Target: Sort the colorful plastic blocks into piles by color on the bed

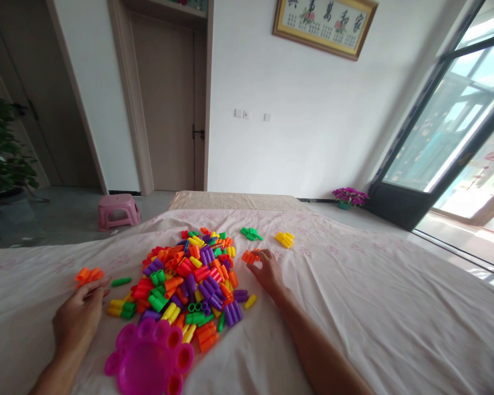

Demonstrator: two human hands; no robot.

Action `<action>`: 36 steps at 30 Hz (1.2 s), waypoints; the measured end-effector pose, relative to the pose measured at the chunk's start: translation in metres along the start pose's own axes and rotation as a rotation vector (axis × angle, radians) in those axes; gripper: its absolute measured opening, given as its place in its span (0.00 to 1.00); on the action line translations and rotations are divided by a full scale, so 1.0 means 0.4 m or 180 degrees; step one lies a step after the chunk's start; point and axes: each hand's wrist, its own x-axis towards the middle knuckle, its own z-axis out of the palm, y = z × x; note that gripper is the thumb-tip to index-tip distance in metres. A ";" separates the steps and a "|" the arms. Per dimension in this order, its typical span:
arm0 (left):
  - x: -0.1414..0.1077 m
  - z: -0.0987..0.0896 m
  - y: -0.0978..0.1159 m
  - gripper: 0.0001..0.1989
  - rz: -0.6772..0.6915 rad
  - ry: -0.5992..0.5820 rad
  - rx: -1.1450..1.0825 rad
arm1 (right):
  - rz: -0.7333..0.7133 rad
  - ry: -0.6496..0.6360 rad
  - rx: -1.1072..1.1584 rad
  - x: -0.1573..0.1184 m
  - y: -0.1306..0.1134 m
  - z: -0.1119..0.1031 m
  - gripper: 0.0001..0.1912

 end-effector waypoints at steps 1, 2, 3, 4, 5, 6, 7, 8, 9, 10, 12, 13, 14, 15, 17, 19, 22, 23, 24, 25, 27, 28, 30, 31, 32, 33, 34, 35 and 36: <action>-0.001 -0.001 0.003 0.19 -0.0076 -0.0079 -0.0092 | 0.0127 0.0137 -0.0040 0.005 0.013 -0.002 0.19; -0.002 -0.003 0.008 0.19 -0.0147 -0.0149 -0.0168 | 0.0241 0.0232 -0.0092 0.009 0.025 -0.004 0.19; -0.004 -0.006 0.014 0.20 -0.0194 -0.0210 -0.0209 | 0.0334 0.0290 -0.0151 0.013 0.035 -0.007 0.19; -0.006 -0.009 0.021 0.20 -0.0210 -0.0257 -0.0195 | 0.0404 0.0324 -0.0211 0.015 0.044 -0.009 0.19; -0.009 -0.013 0.027 0.21 -0.0218 -0.0299 -0.0156 | 0.0456 0.0342 -0.0267 0.017 0.051 -0.011 0.19; -0.011 -0.017 0.033 0.22 -0.0225 -0.0334 -0.0095 | 0.0488 0.0347 -0.0320 0.017 0.057 -0.012 0.19; -0.012 -0.020 0.038 0.23 -0.0226 -0.0367 -0.0032 | 0.0498 0.0340 -0.0365 0.016 0.062 -0.013 0.19; -0.013 -0.023 0.042 0.23 -0.0228 -0.0390 0.0016 | 0.0489 0.0322 -0.0400 0.015 0.066 -0.012 0.18; -0.014 -0.024 0.044 0.24 -0.0230 -0.0404 0.0049 | 0.0469 0.0293 -0.0425 0.013 0.069 -0.011 0.18; -0.014 -0.025 0.044 0.24 -0.0235 -0.0404 0.0063 | 0.0445 0.0254 -0.0441 0.012 0.072 -0.009 0.19; -0.013 -0.024 0.042 0.24 -0.0216 -0.0410 0.0038 | 0.0422 0.0179 -0.0458 0.010 0.079 -0.004 0.20; -0.012 -0.023 0.040 0.23 -0.0199 -0.0410 0.0024 | 0.0423 0.0148 -0.0461 0.010 0.081 -0.002 0.21; -0.011 -0.021 0.037 0.23 -0.0178 -0.0406 0.0016 | 0.0433 0.0126 -0.0460 0.011 0.084 0.000 0.21; -0.010 -0.019 0.034 0.23 -0.0158 -0.0400 0.0011 | 0.0452 0.0107 -0.0454 0.013 0.086 0.002 0.21; -0.008 -0.017 0.029 0.22 -0.0142 -0.0404 0.0018 | 0.0517 0.0084 -0.0432 0.018 0.088 0.004 0.21; -0.007 -0.016 0.026 0.23 -0.0144 -0.0416 0.0039 | 0.0581 0.0064 -0.0416 0.025 0.087 0.004 0.21; -0.005 -0.017 0.027 0.23 -0.0153 -0.0422 0.0101 | 0.0647 0.0029 -0.0427 0.034 0.078 -0.001 0.21; -0.005 -0.017 0.028 0.23 -0.0158 -0.0423 0.0112 | 0.0654 0.0015 -0.0437 0.036 0.074 -0.002 0.21; -0.004 -0.018 0.029 0.22 -0.0167 -0.0431 0.0116 | 0.0660 0.0008 -0.0449 0.037 0.070 -0.004 0.21; -0.004 -0.018 0.029 0.22 -0.0185 -0.0447 0.0106 | 0.0663 0.0007 -0.0464 0.037 0.067 -0.005 0.21; -0.004 -0.018 0.029 0.23 -0.0224 -0.0483 0.0091 | 0.0653 0.0019 -0.0482 0.034 0.065 -0.005 0.20; -0.004 -0.018 0.029 0.24 -0.0237 -0.0496 0.0103 | 0.0642 0.0030 -0.0477 0.031 0.066 -0.004 0.20; -0.005 -0.018 0.029 0.24 -0.0254 -0.0504 0.0127 | 0.0596 0.0080 -0.0440 0.025 0.071 -0.002 0.21; -0.006 -0.019 0.030 0.24 -0.0254 -0.0501 0.0139 | 0.0553 0.0129 -0.0413 0.022 0.074 0.000 0.23; -0.008 -0.020 0.031 0.24 -0.0249 -0.0498 0.0148 | 0.0487 0.0193 -0.0374 0.019 0.077 0.000 0.25; -0.009 -0.021 0.033 0.25 -0.0246 -0.0498 0.0149 | 0.0380 0.0259 -0.0309 0.016 0.079 0.001 0.27; -0.011 -0.023 0.035 0.25 -0.0235 -0.0498 0.0151 | 0.0229 0.0314 -0.0203 0.014 0.080 0.001 0.28; -0.013 -0.024 0.036 0.25 -0.0220 -0.0502 0.0150 | 0.0043 0.0344 -0.0037 0.013 0.079 0.001 0.27; -0.014 -0.024 0.038 0.25 -0.0206 -0.0498 0.0154 | -0.0142 0.0333 0.0201 0.011 0.078 0.002 0.25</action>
